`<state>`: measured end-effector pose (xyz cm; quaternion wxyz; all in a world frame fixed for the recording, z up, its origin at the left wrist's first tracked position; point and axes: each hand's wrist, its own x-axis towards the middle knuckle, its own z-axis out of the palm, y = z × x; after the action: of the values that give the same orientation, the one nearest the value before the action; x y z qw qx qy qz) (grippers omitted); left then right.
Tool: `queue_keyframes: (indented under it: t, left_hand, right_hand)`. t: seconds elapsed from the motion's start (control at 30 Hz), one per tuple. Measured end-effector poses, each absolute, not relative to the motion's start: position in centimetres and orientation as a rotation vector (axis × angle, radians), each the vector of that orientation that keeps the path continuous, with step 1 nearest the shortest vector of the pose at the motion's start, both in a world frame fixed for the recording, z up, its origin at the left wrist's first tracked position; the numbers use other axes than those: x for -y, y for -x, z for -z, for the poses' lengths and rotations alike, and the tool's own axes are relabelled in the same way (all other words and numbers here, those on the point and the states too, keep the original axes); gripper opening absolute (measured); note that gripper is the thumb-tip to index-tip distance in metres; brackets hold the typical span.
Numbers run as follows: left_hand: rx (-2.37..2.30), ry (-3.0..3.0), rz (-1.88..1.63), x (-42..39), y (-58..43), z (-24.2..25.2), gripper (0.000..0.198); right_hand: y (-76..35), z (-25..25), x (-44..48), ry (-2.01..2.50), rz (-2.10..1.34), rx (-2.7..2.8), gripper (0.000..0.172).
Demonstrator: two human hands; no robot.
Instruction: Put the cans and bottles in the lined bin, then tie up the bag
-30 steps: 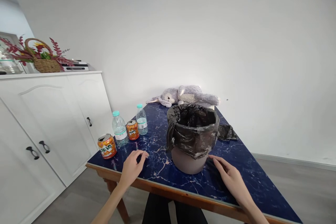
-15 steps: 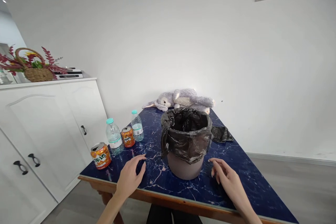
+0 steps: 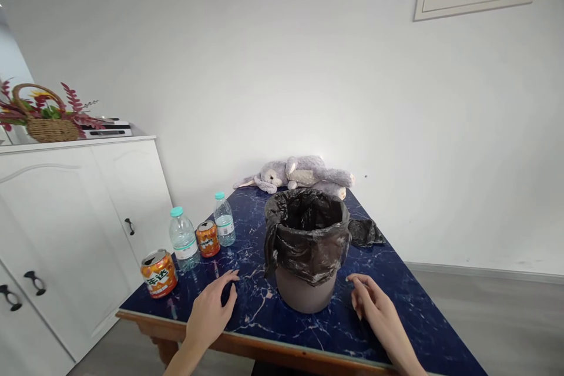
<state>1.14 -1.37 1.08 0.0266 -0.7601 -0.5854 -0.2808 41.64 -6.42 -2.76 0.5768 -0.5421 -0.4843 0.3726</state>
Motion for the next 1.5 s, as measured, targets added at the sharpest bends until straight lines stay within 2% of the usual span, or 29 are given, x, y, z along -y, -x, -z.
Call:
queue_keyframes:
  t: [1.5]
  left_hand:
    - [1.806,2.346,0.945,1.1,-1.3,-1.1,0.033]
  right_hand:
    - [-41.3,1.4,6.9,1.274,-0.827,1.258,0.060]
